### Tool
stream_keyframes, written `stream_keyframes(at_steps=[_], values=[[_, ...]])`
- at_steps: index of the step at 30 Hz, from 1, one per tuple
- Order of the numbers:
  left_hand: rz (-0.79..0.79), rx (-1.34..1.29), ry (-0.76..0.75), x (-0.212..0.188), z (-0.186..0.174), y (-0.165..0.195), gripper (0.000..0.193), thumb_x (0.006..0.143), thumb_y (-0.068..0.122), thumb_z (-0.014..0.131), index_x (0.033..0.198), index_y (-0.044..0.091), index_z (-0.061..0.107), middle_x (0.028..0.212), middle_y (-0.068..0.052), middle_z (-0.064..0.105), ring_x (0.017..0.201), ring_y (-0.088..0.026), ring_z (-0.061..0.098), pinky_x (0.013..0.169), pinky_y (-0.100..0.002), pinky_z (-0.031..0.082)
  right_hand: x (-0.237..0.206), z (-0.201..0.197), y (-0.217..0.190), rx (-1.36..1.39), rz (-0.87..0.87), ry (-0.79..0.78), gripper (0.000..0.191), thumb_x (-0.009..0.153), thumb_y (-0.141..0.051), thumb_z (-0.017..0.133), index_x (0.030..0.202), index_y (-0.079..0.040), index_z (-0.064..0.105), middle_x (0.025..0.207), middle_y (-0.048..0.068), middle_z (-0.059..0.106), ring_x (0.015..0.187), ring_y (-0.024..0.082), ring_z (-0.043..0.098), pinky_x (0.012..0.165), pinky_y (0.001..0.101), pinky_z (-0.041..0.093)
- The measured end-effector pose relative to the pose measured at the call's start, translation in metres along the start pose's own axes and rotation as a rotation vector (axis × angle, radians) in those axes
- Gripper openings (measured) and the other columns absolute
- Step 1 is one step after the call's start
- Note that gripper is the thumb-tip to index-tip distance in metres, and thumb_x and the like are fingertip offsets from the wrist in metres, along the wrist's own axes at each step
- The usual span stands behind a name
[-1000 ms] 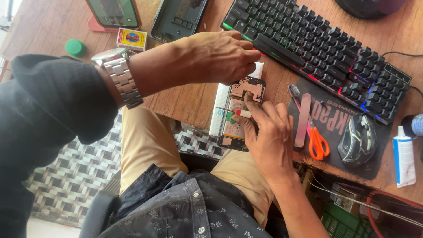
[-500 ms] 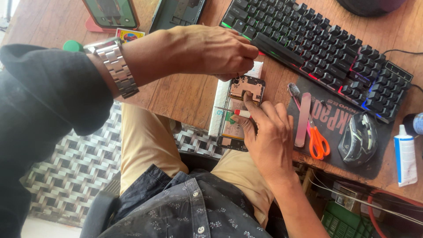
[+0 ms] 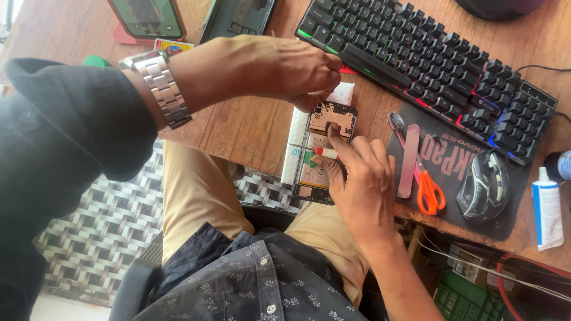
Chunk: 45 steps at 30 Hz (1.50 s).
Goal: The person uses a screwdriver to remove screws from the internal frame of a disassembled smartphone. The person then uses tweezers to lift and remove a small metal bracket from the device. The person briefly answers an incoming call on a nearby phone before returning to the repair.
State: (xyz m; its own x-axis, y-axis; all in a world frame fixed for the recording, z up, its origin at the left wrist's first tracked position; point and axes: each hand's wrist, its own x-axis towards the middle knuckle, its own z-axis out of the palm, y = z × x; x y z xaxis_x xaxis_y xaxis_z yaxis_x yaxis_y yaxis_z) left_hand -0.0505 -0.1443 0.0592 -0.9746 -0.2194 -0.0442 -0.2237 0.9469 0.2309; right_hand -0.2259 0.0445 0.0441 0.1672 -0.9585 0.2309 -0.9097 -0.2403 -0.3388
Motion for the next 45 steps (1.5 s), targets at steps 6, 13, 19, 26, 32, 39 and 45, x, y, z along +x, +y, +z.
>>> stream_keyframes(at_steps=[6, 13, 19, 26, 32, 39, 45], values=[[0.051, -0.206, 0.207, -0.011, 0.015, -0.009, 0.014, 0.088, 0.013, 0.073, 0.092, 0.000, 0.068, 0.092, -0.014, 0.064, 0.082, -0.032, 0.065, 0.074, -0.043, 0.053, -0.001, 0.001, 0.001, -0.009, -0.009, 0.003, 0.048, 0.091, -0.039, 0.073, 0.128, -0.008, 0.073, 0.086, 0.006, 0.059, 0.088, 0.027, 0.055, 0.075, 0.0420, 0.040], [0.020, -0.321, 0.246, -0.014, 0.030, -0.019, 0.014, 0.095, 0.016, 0.069, 0.097, 0.002, 0.069, 0.088, -0.012, 0.067, 0.081, -0.030, 0.067, 0.074, -0.041, 0.053, -0.001, 0.005, 0.003, 0.008, -0.010, 0.013, 0.049, 0.092, -0.040, 0.071, 0.128, -0.008, 0.073, 0.088, 0.005, 0.060, 0.088, 0.027, 0.055, 0.075, 0.0416, 0.040], [0.037, -0.367, 0.302, -0.019, 0.027, -0.020, 0.015, 0.097, 0.016, 0.069, 0.098, 0.001, 0.069, 0.091, -0.011, 0.069, 0.084, -0.028, 0.070, 0.075, -0.039, 0.056, -0.001, 0.006, 0.004, -0.008, -0.003, 0.002, 0.049, 0.091, -0.041, 0.072, 0.127, -0.008, 0.073, 0.085, 0.005, 0.059, 0.087, 0.026, 0.055, 0.074, 0.0410, 0.040], [0.024, -0.305, 0.314, -0.015, 0.020, -0.009, 0.013, 0.092, 0.014, 0.073, 0.091, 0.001, 0.070, 0.087, -0.013, 0.069, 0.081, -0.028, 0.072, 0.073, -0.038, 0.057, -0.001, 0.005, 0.002, -0.016, -0.006, 0.003, 0.050, 0.091, -0.041, 0.072, 0.128, -0.009, 0.073, 0.084, 0.005, 0.059, 0.086, 0.026, 0.055, 0.074, 0.0408, 0.040], [-0.044, -0.174, 0.276, -0.011, 0.019, -0.003, 0.013, 0.085, 0.012, 0.075, 0.087, -0.001, 0.071, 0.079, -0.014, 0.069, 0.074, -0.031, 0.070, 0.068, -0.040, 0.057, 0.000, 0.004, 0.001, 0.000, 0.003, 0.003, 0.049, 0.091, -0.040, 0.072, 0.128, -0.008, 0.073, 0.087, 0.005, 0.060, 0.087, 0.026, 0.056, 0.074, 0.0411, 0.040], [-0.143, 0.048, 0.376, -0.002, 0.033, 0.021, 0.006, 0.083, 0.002, 0.068, 0.083, -0.003, 0.070, 0.095, -0.019, 0.068, 0.074, -0.030, 0.070, 0.065, -0.039, 0.058, 0.001, 0.002, -0.001, -0.001, 0.004, 0.011, 0.048, 0.091, -0.040, 0.072, 0.129, -0.009, 0.073, 0.088, 0.005, 0.062, 0.088, 0.028, 0.056, 0.075, 0.0421, 0.041], [-0.148, 0.322, 0.436, -0.013, 0.046, 0.045, 0.015, 0.083, 0.012, 0.072, 0.077, 0.000, 0.066, 0.092, -0.011, 0.058, 0.086, -0.026, 0.065, 0.066, -0.038, 0.057, 0.001, 0.003, -0.002, 0.007, 0.011, 0.013, 0.047, 0.091, -0.038, 0.072, 0.129, -0.010, 0.073, 0.088, 0.005, 0.062, 0.089, 0.027, 0.056, 0.076, 0.0423, 0.041]])
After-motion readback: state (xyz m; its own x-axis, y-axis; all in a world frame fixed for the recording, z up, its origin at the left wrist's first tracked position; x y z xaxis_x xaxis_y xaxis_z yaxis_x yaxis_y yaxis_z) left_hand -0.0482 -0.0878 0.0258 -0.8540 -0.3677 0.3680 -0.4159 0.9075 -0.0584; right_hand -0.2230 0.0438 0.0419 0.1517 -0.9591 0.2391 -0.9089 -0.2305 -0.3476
